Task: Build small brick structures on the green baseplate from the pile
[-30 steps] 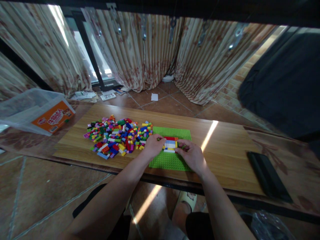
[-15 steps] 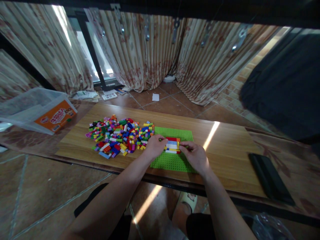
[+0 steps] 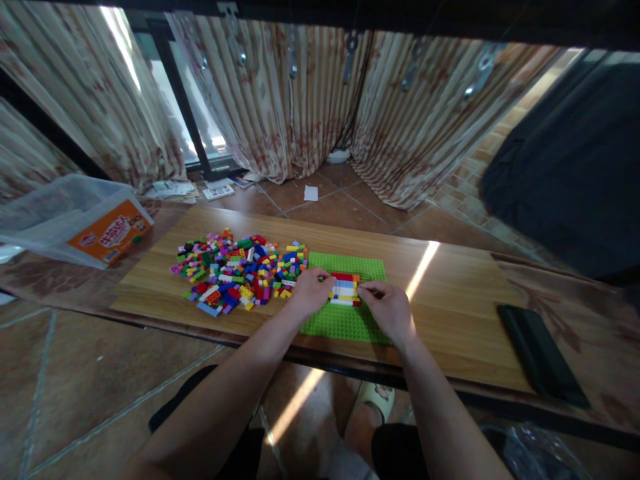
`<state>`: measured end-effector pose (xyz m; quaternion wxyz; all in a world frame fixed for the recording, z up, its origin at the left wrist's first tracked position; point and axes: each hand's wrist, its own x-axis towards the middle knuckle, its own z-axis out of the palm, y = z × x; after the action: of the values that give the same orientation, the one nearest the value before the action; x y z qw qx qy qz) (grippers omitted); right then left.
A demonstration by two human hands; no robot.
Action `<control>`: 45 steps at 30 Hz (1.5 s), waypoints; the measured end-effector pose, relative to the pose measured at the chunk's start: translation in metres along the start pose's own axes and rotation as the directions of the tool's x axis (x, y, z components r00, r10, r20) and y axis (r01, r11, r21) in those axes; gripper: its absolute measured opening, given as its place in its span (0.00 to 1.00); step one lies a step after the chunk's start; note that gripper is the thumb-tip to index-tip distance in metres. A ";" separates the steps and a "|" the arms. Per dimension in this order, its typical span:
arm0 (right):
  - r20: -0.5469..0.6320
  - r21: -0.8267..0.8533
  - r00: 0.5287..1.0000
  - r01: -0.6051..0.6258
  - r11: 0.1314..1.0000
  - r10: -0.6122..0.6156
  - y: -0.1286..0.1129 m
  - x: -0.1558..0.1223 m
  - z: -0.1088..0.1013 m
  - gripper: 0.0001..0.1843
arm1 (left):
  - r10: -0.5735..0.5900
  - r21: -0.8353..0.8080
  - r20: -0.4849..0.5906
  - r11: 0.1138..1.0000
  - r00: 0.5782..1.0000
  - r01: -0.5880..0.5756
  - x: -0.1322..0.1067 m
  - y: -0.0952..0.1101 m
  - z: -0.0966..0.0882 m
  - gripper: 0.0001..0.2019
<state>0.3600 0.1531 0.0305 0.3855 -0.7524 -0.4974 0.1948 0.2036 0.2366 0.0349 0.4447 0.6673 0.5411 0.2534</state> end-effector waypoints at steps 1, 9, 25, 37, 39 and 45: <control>-0.006 0.009 1.000 -0.010 1.000 0.010 0.000 0.000 0.000 0.11 | 0.013 0.014 -0.001 1.000 1.000 -0.013 0.000 0.000 0.000 0.08; -0.015 0.107 0.998 -0.052 0.993 0.054 0.006 0.006 0.006 0.10 | 0.030 0.069 -0.009 0.997 1.000 -0.029 -0.002 0.001 0.001 0.07; -0.069 0.390 0.998 0.012 0.921 0.016 -0.006 -0.006 0.001 0.12 | -0.109 -0.390 0.103 0.910 0.989 0.141 -0.008 0.014 -0.002 0.09; -0.007 0.460 0.996 0.082 0.884 -0.089 -0.026 -0.019 0.015 0.10 | -0.018 -0.512 0.200 0.851 0.980 0.120 -0.015 0.024 0.001 0.12; -0.113 0.480 0.993 0.041 0.876 0.016 -0.021 -0.015 0.010 0.12 | -0.012 -0.509 0.213 0.852 0.977 0.121 -0.014 0.024 -0.002 0.10; -0.174 0.519 0.977 -0.014 0.855 0.122 -0.019 -0.013 0.007 0.16 | 0.060 -0.511 0.321 0.851 0.945 0.120 -0.018 0.025 -0.002 0.10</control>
<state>0.3386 0.1481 0.0395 0.6132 -0.6549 -0.3588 0.2574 0.2095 0.2192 0.0601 0.6965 0.5446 0.3812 0.2703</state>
